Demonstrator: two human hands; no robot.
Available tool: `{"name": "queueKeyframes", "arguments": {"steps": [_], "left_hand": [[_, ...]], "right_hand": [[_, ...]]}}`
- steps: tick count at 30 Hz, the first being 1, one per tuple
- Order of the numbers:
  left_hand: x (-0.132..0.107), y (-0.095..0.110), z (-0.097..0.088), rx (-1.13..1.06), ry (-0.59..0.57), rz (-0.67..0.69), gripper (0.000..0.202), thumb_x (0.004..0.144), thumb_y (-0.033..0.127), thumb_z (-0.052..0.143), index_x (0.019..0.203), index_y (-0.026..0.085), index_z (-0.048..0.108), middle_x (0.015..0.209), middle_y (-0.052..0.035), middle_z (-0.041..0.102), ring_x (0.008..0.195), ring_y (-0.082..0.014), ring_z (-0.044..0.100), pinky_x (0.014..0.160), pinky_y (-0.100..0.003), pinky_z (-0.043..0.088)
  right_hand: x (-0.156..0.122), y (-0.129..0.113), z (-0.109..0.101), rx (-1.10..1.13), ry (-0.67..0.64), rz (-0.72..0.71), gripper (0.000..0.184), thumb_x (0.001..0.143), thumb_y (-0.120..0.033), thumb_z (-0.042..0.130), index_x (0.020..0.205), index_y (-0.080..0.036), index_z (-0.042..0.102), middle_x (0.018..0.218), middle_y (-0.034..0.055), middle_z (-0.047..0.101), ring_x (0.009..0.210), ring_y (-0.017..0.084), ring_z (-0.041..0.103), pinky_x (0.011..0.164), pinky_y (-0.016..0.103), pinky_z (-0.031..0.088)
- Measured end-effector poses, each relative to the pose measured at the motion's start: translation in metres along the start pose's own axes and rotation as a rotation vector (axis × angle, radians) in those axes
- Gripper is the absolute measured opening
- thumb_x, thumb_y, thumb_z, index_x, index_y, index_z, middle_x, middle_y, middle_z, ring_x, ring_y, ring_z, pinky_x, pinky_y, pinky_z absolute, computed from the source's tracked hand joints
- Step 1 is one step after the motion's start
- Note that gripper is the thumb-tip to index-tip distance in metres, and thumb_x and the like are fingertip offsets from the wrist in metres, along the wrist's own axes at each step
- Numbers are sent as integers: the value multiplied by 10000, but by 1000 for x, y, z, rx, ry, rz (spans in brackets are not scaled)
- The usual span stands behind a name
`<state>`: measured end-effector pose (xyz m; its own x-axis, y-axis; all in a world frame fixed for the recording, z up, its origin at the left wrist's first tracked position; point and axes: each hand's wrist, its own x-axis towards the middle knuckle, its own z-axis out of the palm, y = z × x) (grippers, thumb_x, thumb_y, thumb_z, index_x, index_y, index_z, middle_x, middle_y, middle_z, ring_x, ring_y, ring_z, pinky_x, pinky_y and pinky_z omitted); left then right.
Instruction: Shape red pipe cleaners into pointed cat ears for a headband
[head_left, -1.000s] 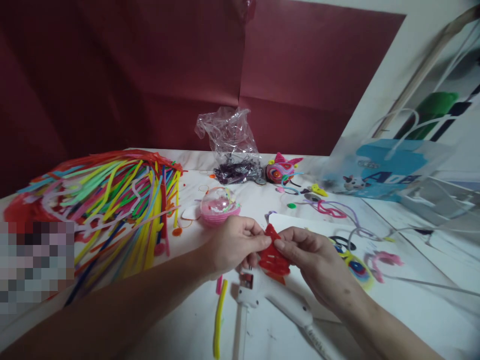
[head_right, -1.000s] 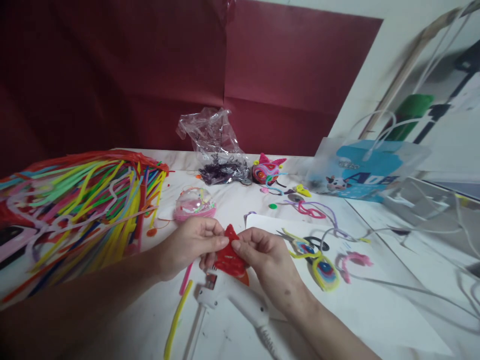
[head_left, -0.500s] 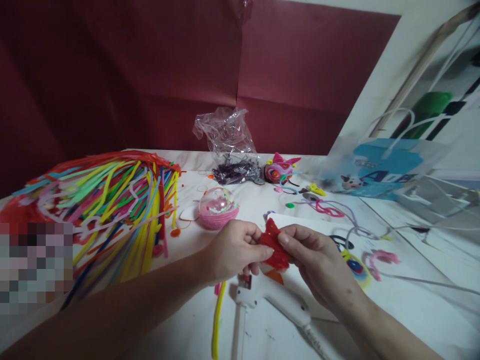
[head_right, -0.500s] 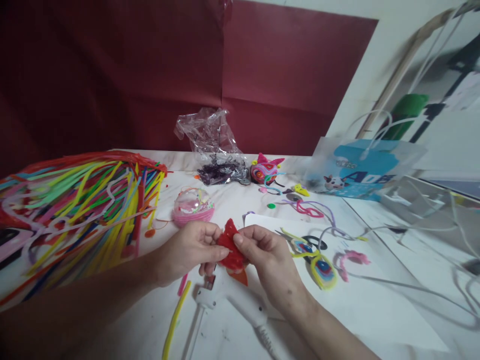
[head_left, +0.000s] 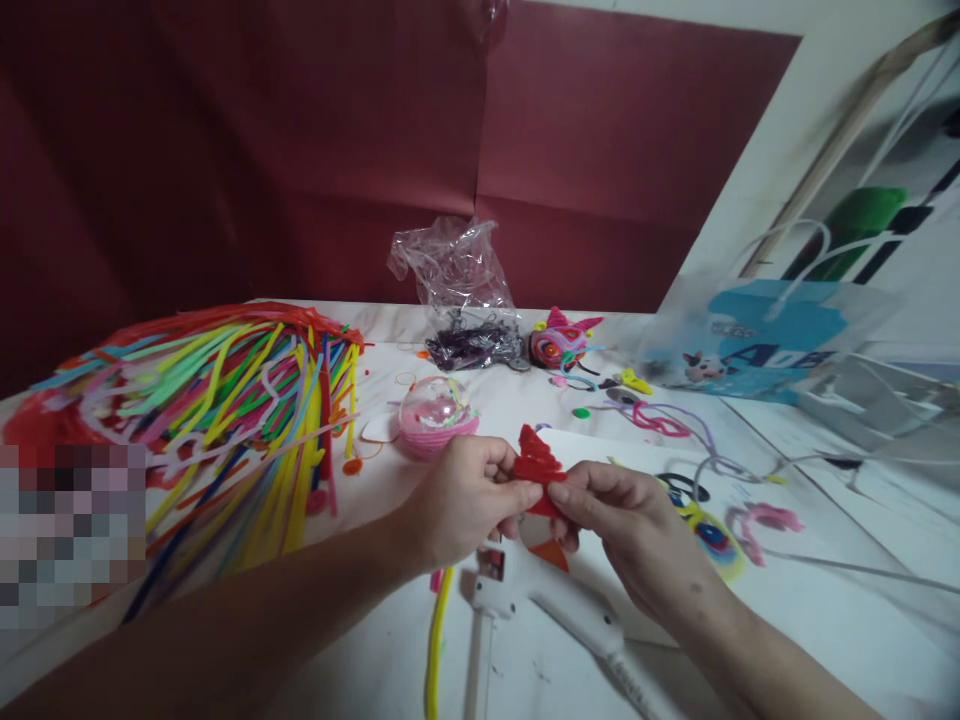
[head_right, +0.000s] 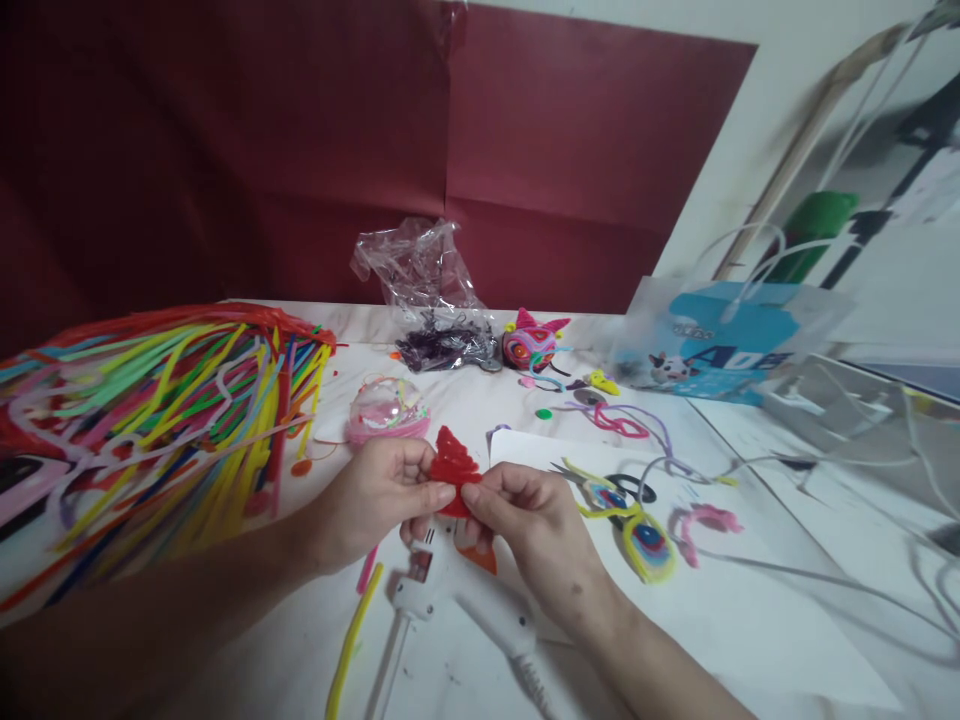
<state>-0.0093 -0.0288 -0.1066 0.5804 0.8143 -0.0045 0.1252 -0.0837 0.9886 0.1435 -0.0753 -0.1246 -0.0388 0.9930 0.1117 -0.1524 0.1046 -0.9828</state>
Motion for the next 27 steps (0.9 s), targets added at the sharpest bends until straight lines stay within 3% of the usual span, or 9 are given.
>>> {"name": "queueKeyframes", "arguments": {"steps": [4,11,19,27], "left_hand": [[-1,2,-1,-9,-30,-21,125,700,246,560,725,123,553,498,26,513,399,-64,437,397,-187,352],[2,5,-5,-68,-1,-51,128,697,236,572,735,115,553,456,32,486,374,-62,412,375,-182,322],[2,4,-8,-58,-95,-52,123,682,220,599,728,112,562,502,10,530,400,-73,454,394,-195,358],[-2,5,-6,-44,-121,-76,140,681,215,599,767,109,567,463,16,529,377,-85,477,390,-202,380]], "right_hand": [[0,-1,0,-33,-1,3,223,692,-274,705,540,-131,627,461,-3,612,428,82,503,458,198,399],[2,-3,-4,42,-167,85,274,791,-342,589,635,-120,632,547,35,647,477,100,548,500,211,401],[5,-4,-10,90,-237,167,222,716,-308,685,604,-123,637,534,31,660,442,94,545,461,205,416],[6,-6,-12,139,-173,156,162,687,-236,713,593,-118,651,513,14,657,437,77,545,470,179,426]]}}
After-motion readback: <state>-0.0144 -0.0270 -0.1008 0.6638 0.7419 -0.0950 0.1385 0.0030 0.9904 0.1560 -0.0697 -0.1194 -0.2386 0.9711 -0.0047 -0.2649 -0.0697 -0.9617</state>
